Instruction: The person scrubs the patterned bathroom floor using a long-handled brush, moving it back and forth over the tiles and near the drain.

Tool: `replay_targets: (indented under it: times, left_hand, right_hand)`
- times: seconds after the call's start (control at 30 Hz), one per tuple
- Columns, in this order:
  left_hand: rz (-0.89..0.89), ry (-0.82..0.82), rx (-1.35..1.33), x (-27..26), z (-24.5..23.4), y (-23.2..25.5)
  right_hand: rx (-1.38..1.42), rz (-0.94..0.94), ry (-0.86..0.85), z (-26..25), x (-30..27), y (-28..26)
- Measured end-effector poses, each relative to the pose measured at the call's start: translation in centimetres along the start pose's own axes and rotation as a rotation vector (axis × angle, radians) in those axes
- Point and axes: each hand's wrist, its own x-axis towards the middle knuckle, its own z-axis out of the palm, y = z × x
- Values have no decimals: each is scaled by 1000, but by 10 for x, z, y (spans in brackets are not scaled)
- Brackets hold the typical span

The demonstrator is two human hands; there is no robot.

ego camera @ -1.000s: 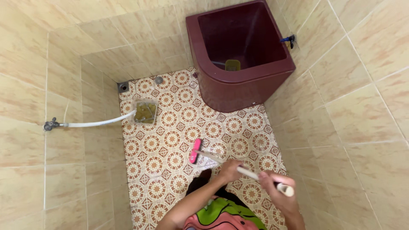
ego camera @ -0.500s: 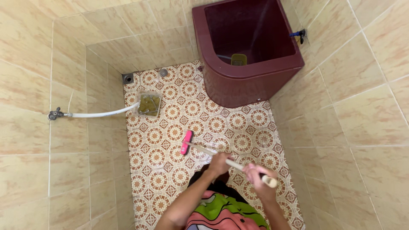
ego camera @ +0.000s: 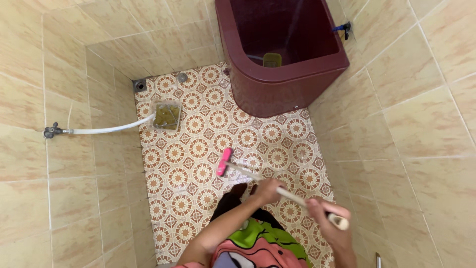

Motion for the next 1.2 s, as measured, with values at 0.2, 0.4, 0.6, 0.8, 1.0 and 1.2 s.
replay_targets:
  times: [0.2, 0.4, 0.6, 0.8, 1.0, 1.2]
  left_hand:
    - [156, 94, 25, 2, -8, 44]
    - [13, 30, -24, -5, -31, 6]
    - [-90, 252, -25, -43, -45, -91]
    - [-105, 302, 264, -59, -48, -175]
    - [7, 83, 198, -47, -38, -131]
    - [254, -19, -2, -7, 6, -46]
  right_hand:
    - [17, -89, 163, -4, -4, -26]
    - [182, -242, 61, 38, 18, -3]
    - [-143, 228, -81, 100, 23, 7]
    - [149, -370, -458, 135, 20, 18]
    - [-32, -64, -299, 97, -1, 7]
    - [2, -134, -77, 38, -30, -60]
